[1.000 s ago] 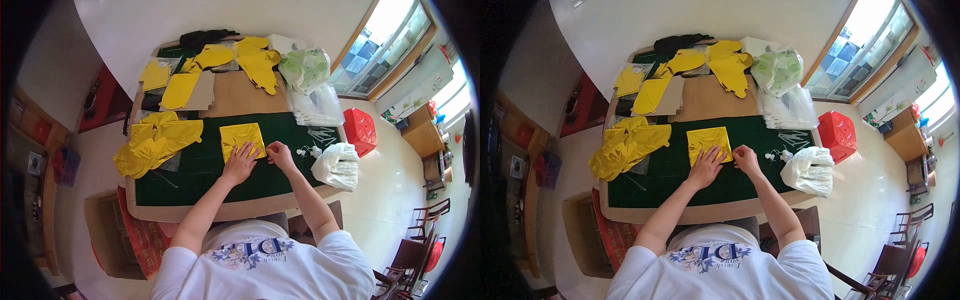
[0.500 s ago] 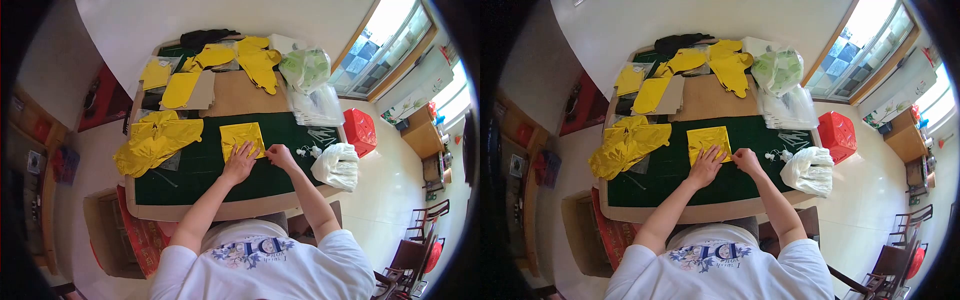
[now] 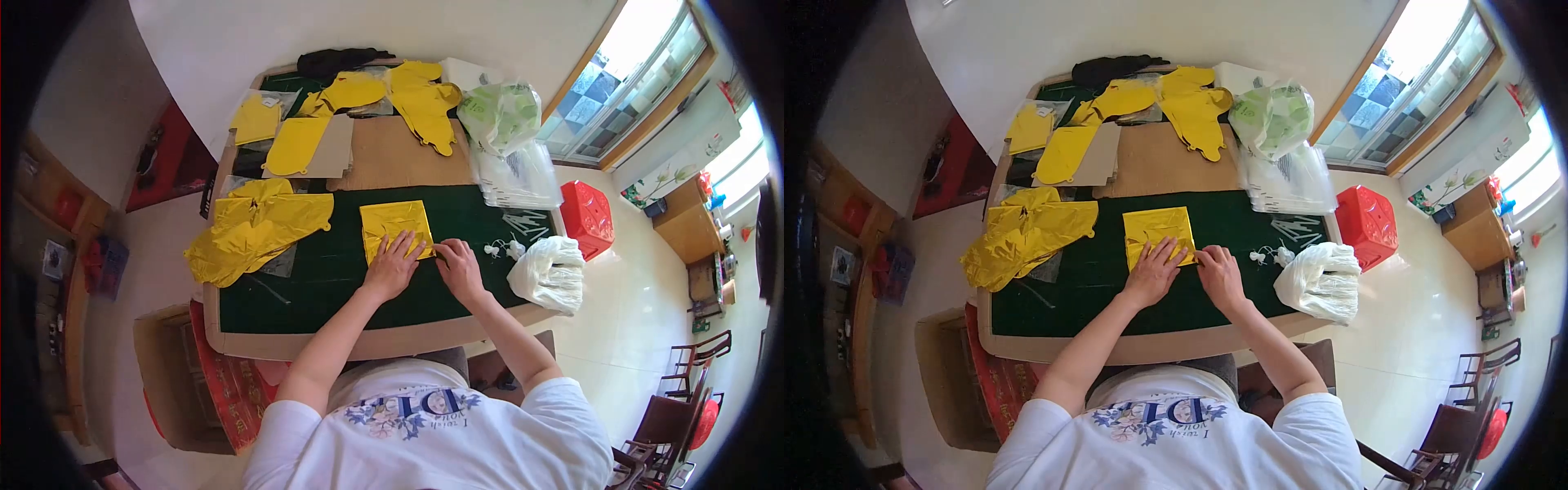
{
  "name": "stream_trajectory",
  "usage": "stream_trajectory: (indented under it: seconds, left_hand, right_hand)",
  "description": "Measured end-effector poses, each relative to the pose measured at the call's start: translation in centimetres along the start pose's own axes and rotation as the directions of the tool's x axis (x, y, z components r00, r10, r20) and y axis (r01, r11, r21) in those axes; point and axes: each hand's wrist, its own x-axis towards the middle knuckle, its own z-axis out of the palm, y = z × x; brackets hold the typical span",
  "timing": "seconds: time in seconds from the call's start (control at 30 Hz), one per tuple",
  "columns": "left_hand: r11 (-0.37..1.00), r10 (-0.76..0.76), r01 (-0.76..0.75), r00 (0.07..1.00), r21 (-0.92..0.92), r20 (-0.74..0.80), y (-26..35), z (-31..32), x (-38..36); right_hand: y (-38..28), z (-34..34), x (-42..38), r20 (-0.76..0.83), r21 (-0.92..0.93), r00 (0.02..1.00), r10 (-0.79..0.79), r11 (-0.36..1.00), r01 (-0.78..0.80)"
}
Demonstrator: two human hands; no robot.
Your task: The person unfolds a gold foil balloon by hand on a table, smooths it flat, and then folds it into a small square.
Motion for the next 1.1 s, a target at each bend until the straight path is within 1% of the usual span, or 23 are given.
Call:
stream_trajectory:
  seconds: [0.07, 0.1, 0.13, 0.23, 0.33, 0.47, 0.53, 0.57, 0.63, 0.67, 0.73, 0.77, 0.83, 0.87, 0.97, 1.03, 1.1]
  left_hand:
    - [1.0, 0.002, -0.002, 1.0, -0.003, -0.006, 0.0, 0.2, -0.1]
    - [1.0, 0.004, -0.004, 1.0, -0.003, -0.012, 0.0, 0.4, -0.1]
    - [1.0, 0.005, -0.005, 1.0, -0.001, -0.021, -0.2, 0.4, 0.0]
    - [1.0, 0.011, -0.011, 0.999, -0.011, -0.036, -0.3, 0.3, 0.0]
    - [1.0, 0.012, -0.012, 0.999, -0.004, -0.033, -0.3, 0.2, -0.1]
    - [1.0, 0.012, -0.012, 0.999, -0.002, -0.031, -0.3, 0.2, -0.1]
    - [1.0, 0.004, -0.005, 0.999, -0.015, -0.051, -0.4, 0.6, -0.1]
    - [1.0, 0.008, -0.009, 0.999, -0.017, -0.049, -0.3, 0.5, 0.0]
    - [1.0, -0.007, 0.006, 1.0, -0.027, -0.029, -0.3, 0.3, 0.1]
    - [1.0, -0.008, 0.007, 1.0, -0.024, -0.029, -0.3, 0.3, 0.1]
    - [0.999, -0.019, 0.018, 1.0, -0.043, -0.016, -0.2, 0.1, 0.1]
    - [0.999, -0.022, 0.021, 1.0, -0.042, -0.019, -0.3, 0.2, 0.1]
    - [0.999, 0.009, -0.011, 0.999, -0.041, -0.044, -0.5, 0.5, 0.1]
    - [0.999, 0.008, -0.01, 0.999, -0.043, -0.046, -0.4, 0.5, 0.1]
    - [0.999, -0.004, 0.003, 0.999, -0.047, -0.038, -0.5, 0.5, 0.0]
    - [1.0, 0.01, -0.011, 1.0, -0.025, -0.028, -0.6, 0.6, -0.1]
    - [1.0, 0.007, -0.008, 1.0, -0.022, -0.03, -0.5, 0.4, -0.2]
  right_hand:
    - [0.3, -0.3, 0.5, 0.036, -0.093, 0.993, -0.113, 0.989, 0.116]
    - [0.8, 0.3, 0.7, 0.029, -0.11, 0.983, -0.18, 0.977, 0.182]
    - [1.0, 0.5, 0.9, 0.025, -0.109, 0.984, -0.179, 0.978, 0.181]
    - [1.4, 0.5, 1.6, 0.053, -0.198, 0.929, -0.367, 0.908, 0.37]
    - [2.5, 0.7, 1.7, 0.082, -0.2, 0.907, -0.412, 0.885, 0.42]
    - [2.4, 0.5, 1.1, 0.062, -0.18, 0.919, -0.39, 0.901, 0.395]
    - [0.5, -0.1, 1.2, 0.003, -0.116, 0.951, -0.31, 0.944, 0.308]
    - [0.4, 0.2, 1.2, 0.002, -0.118, 0.952, -0.306, 0.945, 0.304]
    - [0.6, 0.7, 1.7, 0.001, -0.173, 0.942, -0.334, 0.928, 0.33]
    - [0.7, 0.9, 2.0, -0.001, -0.171, 0.942, -0.336, 0.928, 0.331]
    - [1.1, 1.0, 2.4, 0.044, -0.219, 0.918, -0.395, 0.893, 0.394]
    - [1.5, 1.2, 2.4, 0.045, -0.219, 0.916, -0.399, 0.891, 0.398]
    - [2.2, 1.6, 2.6, 0.034, -0.172, 0.883, -0.468, 0.868, 0.466]
    - [2.4, 1.8, 2.6, 0.037, -0.173, 0.882, -0.469, 0.867, 0.468]
    - [2.8, 2.3, 2.3, 0.037, -0.168, 0.902, -0.431, 0.887, 0.431]
    - [2.8, 1.9, 1.7, 0.015, -0.17, 0.929, -0.371, 0.914, 0.368]
    - [3.2, 1.1, 1.0, -0.001, -0.151, 0.938, -0.346, 0.928, 0.342]
